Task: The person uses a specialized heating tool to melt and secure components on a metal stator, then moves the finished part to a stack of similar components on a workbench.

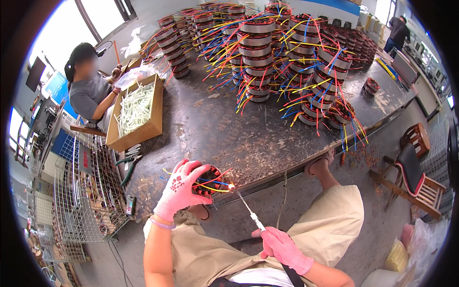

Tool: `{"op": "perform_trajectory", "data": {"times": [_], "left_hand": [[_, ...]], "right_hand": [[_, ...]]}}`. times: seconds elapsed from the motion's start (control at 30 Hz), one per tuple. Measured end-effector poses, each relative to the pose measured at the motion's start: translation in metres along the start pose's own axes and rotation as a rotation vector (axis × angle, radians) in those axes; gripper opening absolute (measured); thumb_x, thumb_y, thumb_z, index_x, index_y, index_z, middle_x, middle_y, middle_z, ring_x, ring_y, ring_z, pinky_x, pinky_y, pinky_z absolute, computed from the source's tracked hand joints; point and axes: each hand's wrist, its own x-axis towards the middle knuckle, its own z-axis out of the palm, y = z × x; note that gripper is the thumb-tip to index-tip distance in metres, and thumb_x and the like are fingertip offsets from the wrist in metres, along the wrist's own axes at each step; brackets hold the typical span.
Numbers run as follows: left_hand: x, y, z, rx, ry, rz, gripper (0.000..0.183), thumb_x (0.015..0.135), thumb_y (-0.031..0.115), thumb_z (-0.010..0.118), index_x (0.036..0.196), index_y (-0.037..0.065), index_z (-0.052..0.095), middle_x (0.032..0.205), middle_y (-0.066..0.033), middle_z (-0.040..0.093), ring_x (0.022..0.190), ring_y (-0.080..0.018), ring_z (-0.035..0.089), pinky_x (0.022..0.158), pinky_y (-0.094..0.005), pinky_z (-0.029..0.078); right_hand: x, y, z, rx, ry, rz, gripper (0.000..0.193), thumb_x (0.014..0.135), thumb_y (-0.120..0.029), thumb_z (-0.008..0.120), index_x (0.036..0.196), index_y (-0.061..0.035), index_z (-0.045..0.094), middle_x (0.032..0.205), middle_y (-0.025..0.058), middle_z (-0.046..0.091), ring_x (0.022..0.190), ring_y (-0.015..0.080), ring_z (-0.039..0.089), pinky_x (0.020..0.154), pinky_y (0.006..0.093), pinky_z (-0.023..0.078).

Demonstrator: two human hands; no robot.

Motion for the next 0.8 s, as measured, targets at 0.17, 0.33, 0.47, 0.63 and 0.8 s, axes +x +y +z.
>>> {"op": "perform_trajectory", "data": {"times": [0.17,0.33,0.47,0.63,0.8], "left_hand": [[-0.0004,0.0009,0.0004,-0.002,-0.004,-0.017,0.091,0.049,0.032,0.092,0.132,0.015,0.057,0.128,-0.0144,0.055,0.124,-0.0398,0.048,0.114,-0.0515,0.034],[0.0003,0.0005,0.0004,0.002,-0.004,-0.009,0.091,0.049,0.032,0.091,0.132,0.016,0.057,0.128,-0.0144,0.055,0.124,-0.0396,0.048,0.114,-0.0516,0.034],[-0.0004,0.0001,0.0011,0.009,-0.005,-0.02,0.09,0.049,0.032,0.091,0.132,0.016,0.058,0.128,-0.0142,0.055,0.124,-0.0392,0.048,0.114,-0.0517,0.033],[-0.0012,-0.0001,0.0016,-0.018,-0.007,-0.028,0.092,0.047,0.028,0.092,0.132,0.014,0.058,0.131,-0.0138,0.054,0.127,-0.0409,0.045,0.112,-0.0511,0.035],[-0.0011,-0.0007,0.0022,-0.018,-0.012,-0.035,0.093,0.046,0.026,0.092,0.131,0.013,0.058,0.132,-0.0142,0.054,0.129,-0.0419,0.043,0.111,-0.0505,0.036]], "right_hand": [[0.0006,-0.0031,0.0021,-0.028,0.004,-0.004,0.035,0.105,-0.024,0.044,0.12,0.0031,0.06,0.061,0.001,0.044,0.055,0.0107,0.048,0.061,0.0292,0.052],[0.0004,-0.0033,0.0011,-0.03,0.001,-0.017,0.034,0.105,-0.024,0.044,0.12,0.0028,0.06,0.061,0.0015,0.044,0.056,0.011,0.049,0.061,0.0295,0.051],[0.001,-0.0005,0.0,-0.025,0.0,-0.013,0.035,0.105,-0.025,0.045,0.12,0.0025,0.06,0.061,0.0018,0.044,0.056,0.0112,0.049,0.061,0.0296,0.051],[0.0029,0.0032,-0.0011,-0.017,-0.01,-0.022,0.036,0.105,-0.026,0.045,0.12,0.0023,0.06,0.061,0.0012,0.044,0.056,0.0107,0.048,0.062,0.0295,0.051],[0.0034,0.0037,-0.0019,-0.008,-0.007,-0.023,0.036,0.105,-0.026,0.045,0.121,0.0023,0.06,0.061,0.0009,0.044,0.056,0.01,0.048,0.062,0.0295,0.052]]}}
